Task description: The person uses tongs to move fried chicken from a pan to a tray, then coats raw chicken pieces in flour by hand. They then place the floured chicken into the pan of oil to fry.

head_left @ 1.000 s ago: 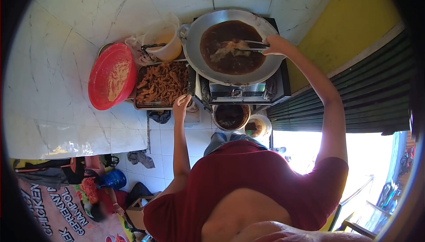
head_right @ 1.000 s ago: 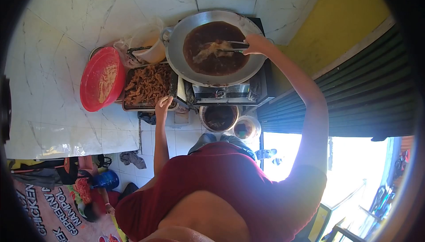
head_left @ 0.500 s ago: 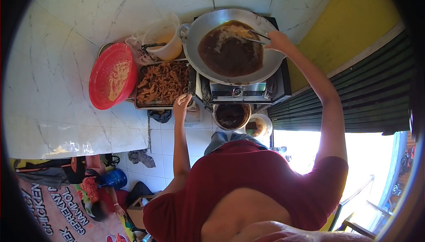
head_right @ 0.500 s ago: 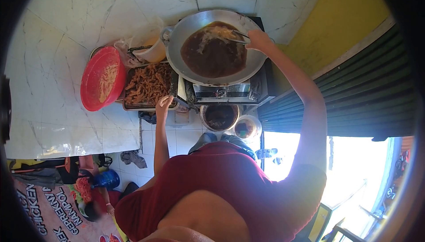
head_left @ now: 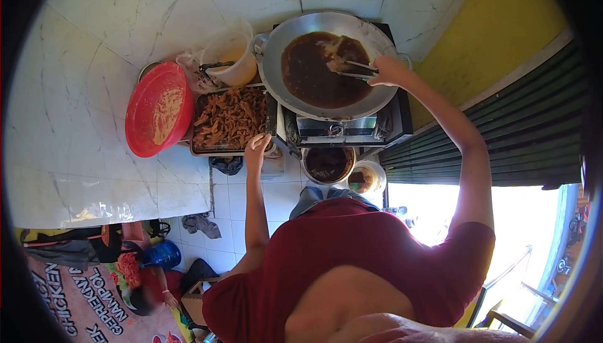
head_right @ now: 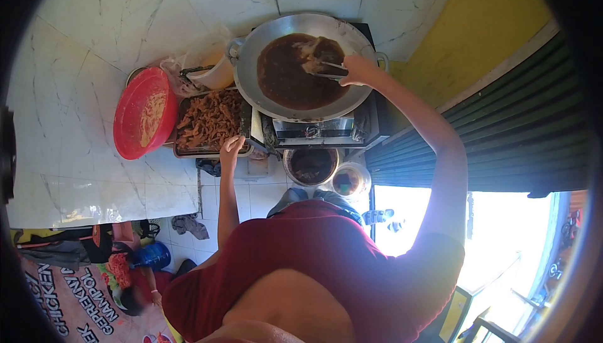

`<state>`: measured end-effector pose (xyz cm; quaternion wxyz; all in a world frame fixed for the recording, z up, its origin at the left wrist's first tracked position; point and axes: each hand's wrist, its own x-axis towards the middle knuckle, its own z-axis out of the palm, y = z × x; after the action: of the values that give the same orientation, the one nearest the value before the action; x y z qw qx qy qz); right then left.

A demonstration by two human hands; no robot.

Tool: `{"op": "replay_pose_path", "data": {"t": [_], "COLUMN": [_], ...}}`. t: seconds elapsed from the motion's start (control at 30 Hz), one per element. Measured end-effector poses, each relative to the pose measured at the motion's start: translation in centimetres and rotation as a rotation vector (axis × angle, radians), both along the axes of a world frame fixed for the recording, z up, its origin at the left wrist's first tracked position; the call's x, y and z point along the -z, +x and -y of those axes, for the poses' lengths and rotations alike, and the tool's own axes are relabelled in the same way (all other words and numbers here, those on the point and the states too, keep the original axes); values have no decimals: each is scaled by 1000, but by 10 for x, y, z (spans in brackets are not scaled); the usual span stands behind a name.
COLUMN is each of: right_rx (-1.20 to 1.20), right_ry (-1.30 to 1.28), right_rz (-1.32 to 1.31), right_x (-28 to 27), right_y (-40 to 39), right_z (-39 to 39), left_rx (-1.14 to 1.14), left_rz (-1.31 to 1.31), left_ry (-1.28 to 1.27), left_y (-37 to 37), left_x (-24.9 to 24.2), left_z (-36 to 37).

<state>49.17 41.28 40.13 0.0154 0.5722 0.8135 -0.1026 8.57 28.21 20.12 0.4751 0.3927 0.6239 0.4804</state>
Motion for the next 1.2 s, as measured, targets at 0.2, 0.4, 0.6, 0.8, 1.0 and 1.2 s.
{"op": "replay_pose_path", "data": {"t": [0.2,0.4,0.6,0.8,1.0,1.2], "right_rx": [-91,-138,-130,-158,-173,-124], "right_ry": [-17,-66,-209,-153,-192,-256], "right_rz": [-148,-107,-108,-162,-156,-206], "right_x": [6,-10,-30,-30,-34,-50], "right_y": [-8,-20,-25,-27,-29,-33], "right_z": [15,29,38,45,47,58], "left_rx": [1,1,-4,7,4,-9], "left_rz": [-17,-4,-2,10,-6,9], "left_ry": [3,12,19,25,34,46], "left_y": [0,0,2,-1,0,0], "left_x": [1,3,0,6,9,9], "left_z": [-1,0,1,-1,-1,-1]}}
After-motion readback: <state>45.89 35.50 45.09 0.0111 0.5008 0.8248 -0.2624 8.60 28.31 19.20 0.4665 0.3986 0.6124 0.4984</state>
